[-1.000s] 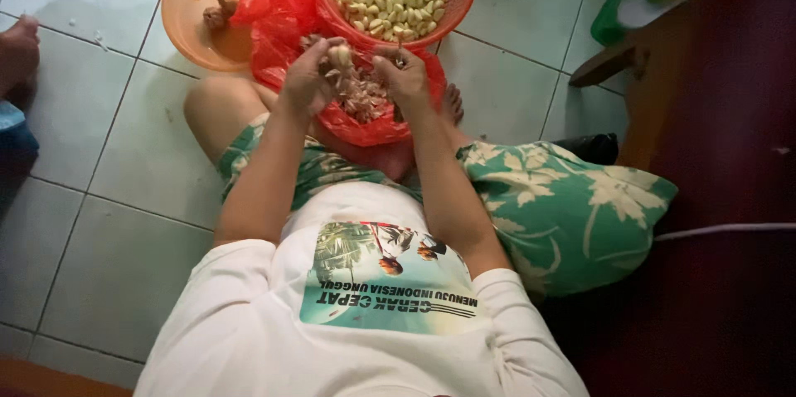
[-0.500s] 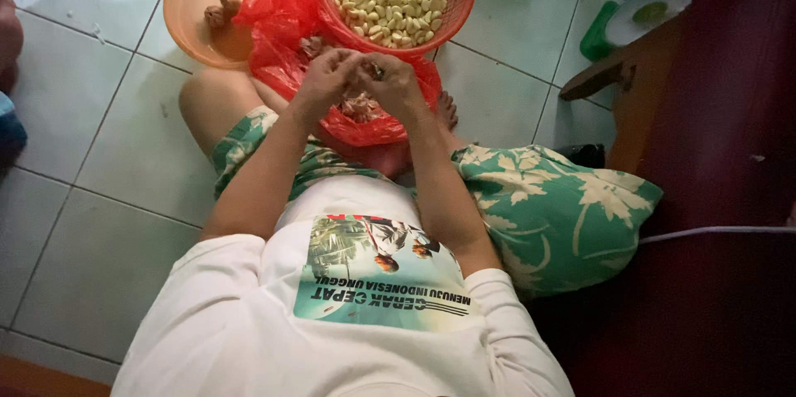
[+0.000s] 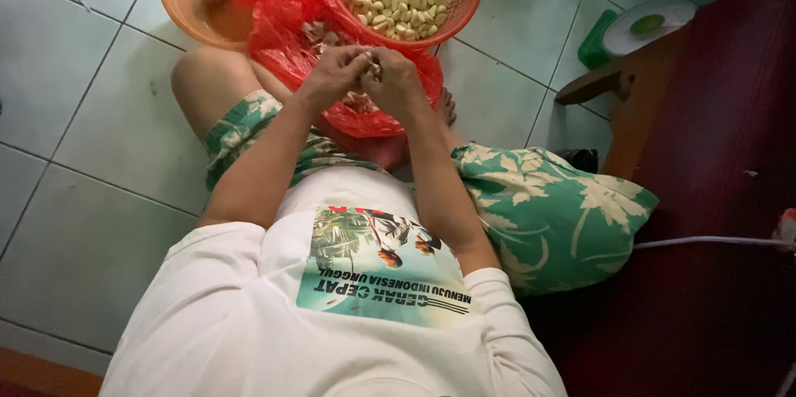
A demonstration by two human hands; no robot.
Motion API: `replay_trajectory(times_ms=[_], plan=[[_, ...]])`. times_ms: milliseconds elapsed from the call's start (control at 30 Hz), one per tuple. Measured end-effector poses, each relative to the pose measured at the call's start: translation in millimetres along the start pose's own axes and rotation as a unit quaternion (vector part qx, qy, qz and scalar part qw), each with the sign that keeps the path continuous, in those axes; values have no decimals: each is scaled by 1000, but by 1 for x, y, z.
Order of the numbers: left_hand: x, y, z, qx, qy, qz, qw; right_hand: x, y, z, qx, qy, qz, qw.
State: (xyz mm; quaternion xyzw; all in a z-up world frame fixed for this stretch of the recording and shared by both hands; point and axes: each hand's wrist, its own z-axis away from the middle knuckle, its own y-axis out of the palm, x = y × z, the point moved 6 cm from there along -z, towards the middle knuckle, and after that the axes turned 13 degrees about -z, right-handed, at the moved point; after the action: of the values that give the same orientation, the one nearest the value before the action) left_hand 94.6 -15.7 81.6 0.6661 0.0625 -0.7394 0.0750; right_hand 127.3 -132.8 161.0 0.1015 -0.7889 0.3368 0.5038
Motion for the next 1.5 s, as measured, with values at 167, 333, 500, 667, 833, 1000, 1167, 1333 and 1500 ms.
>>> replay_trajectory(times_ms=[167,333,500,667,833,1000,1167,1333,1500], plan=[[6,1,-8,0,4,16,1000,-20,8,-1,7,-31,46,998],[25,3,-11,14,-12,25,1000,-22,2,0,12,-19,-25,999],[-32,9,16,0,-8,145,989,-53,0,2,-38,149,-341,927],[-20,-5,13,19,-104,234,967,-76,-12,5,-54,229,-523,819],[-12,16,20,56,-140,324,934,-79,-10,3,-65,208,-544,810],[27,26,9,12,-113,281,953,-49,-12,2,-82,109,-450,883],[32,24,8,-26,-109,269,957,-34,-8,5,-70,94,-424,898],[23,21,5,-37,-57,279,958,-28,-6,5,-72,87,-466,878],[3,1,18,-98,-94,101,986,-66,-1,10,-85,324,-284,899]])
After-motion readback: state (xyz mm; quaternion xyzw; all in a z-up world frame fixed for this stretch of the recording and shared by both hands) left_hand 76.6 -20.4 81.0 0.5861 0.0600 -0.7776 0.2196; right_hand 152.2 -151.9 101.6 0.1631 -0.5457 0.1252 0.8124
